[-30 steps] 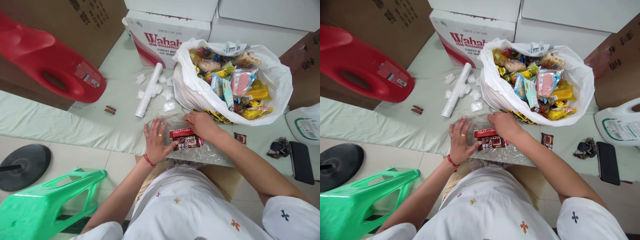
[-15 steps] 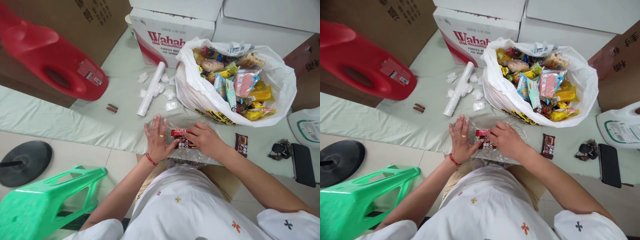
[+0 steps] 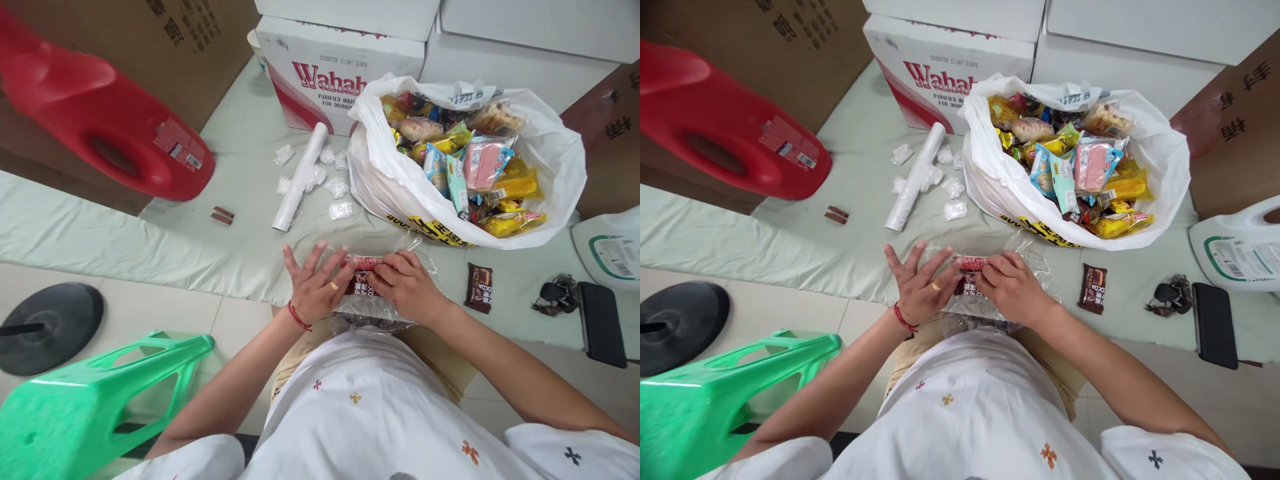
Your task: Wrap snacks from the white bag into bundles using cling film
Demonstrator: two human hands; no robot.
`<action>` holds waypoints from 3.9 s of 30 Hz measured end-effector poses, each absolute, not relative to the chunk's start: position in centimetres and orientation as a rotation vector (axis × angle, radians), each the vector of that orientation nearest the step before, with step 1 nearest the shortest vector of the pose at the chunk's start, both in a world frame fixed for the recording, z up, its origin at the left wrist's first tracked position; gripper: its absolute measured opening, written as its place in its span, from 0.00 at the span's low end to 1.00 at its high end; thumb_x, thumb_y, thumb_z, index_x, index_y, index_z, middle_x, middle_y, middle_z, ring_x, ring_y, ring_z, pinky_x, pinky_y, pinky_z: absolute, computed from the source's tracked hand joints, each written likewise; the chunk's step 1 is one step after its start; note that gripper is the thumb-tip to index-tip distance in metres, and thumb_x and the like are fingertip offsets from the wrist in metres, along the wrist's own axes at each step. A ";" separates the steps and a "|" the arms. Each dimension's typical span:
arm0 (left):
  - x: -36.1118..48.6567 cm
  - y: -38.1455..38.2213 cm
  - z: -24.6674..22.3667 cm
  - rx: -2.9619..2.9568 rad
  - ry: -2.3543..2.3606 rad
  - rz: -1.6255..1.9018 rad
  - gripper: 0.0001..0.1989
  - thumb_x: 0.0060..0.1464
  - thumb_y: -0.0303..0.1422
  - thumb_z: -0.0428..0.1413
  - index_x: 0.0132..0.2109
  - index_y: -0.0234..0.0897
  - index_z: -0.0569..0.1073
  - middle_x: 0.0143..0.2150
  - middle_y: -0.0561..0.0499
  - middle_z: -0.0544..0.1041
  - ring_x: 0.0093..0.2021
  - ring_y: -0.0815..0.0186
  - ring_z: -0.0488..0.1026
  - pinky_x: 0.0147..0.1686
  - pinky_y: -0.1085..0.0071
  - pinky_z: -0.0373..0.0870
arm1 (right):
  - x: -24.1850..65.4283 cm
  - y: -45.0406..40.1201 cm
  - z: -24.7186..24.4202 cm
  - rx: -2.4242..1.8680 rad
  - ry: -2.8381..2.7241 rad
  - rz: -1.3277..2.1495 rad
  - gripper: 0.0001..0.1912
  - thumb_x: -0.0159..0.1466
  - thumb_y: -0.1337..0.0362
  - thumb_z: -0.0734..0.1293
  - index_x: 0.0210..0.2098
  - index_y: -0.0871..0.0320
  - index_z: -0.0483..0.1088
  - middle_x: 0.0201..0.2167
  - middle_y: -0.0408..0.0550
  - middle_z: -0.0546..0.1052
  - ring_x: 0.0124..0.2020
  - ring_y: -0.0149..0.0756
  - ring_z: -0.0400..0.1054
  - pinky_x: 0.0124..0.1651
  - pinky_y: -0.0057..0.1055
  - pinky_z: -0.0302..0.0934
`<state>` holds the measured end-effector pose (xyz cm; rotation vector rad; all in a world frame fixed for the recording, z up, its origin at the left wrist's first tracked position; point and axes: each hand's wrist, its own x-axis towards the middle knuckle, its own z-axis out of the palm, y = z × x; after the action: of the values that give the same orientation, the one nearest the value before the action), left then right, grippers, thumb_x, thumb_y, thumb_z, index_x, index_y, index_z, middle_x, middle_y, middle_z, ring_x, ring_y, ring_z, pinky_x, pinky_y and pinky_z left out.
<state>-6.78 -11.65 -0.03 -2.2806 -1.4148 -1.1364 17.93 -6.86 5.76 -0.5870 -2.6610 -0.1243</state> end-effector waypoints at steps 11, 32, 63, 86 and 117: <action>-10.2 -14.8 2.9 -2.499 -1.225 -1.018 0.09 0.59 0.25 0.56 0.45 0.42 0.77 0.34 0.50 0.81 0.42 0.59 0.77 0.48 0.57 0.69 | 18.5 -7.5 4.5 -0.661 -2.643 -0.165 0.13 0.70 0.72 0.66 0.51 0.56 0.76 0.40 0.50 0.78 0.46 0.43 0.63 0.49 0.43 0.52; -1.4 -12.2 1.6 -2.746 -1.472 -0.623 0.28 0.74 0.41 0.48 0.75 0.39 0.61 0.74 0.39 0.67 0.73 0.53 0.66 0.77 0.45 0.31 | 28.4 -5.8 3.7 -1.096 -2.441 -0.201 0.13 0.71 0.69 0.66 0.53 0.58 0.78 0.41 0.50 0.81 0.38 0.37 0.71 0.41 0.34 0.60; -0.1 -12.3 -0.2 -2.529 -1.609 -0.884 0.26 0.70 0.43 0.56 0.69 0.39 0.62 0.69 0.30 0.72 0.71 0.50 0.70 0.74 0.35 0.34 | 33.6 -8.7 2.7 -1.221 -2.219 -0.292 0.08 0.70 0.70 0.67 0.41 0.55 0.80 0.36 0.49 0.80 0.37 0.38 0.75 0.37 0.33 0.67; 1.0 -12.0 -0.3 -2.446 -1.700 -0.970 0.13 0.71 0.41 0.54 0.56 0.40 0.70 0.66 0.35 0.77 0.70 0.50 0.70 0.74 0.36 0.38 | 25.4 -7.7 2.8 -0.883 -2.525 -0.033 0.15 0.71 0.73 0.64 0.54 0.57 0.76 0.44 0.52 0.81 0.41 0.42 0.64 0.43 0.40 0.57; -4.5 -10.4 3.9 -3.030 -1.471 -0.636 0.28 0.64 0.28 0.50 0.68 0.50 0.72 0.68 0.50 0.76 0.68 0.52 0.69 0.74 0.35 0.33 | 21.0 -7.2 4.9 -0.916 -2.542 0.079 0.13 0.76 0.66 0.62 0.48 0.53 0.79 0.43 0.48 0.80 0.34 0.32 0.69 0.32 0.31 0.52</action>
<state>-4.52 -10.45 3.88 -3.0296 -1.4707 -0.6363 21.02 -7.21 4.92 -0.9161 -2.5419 0.0793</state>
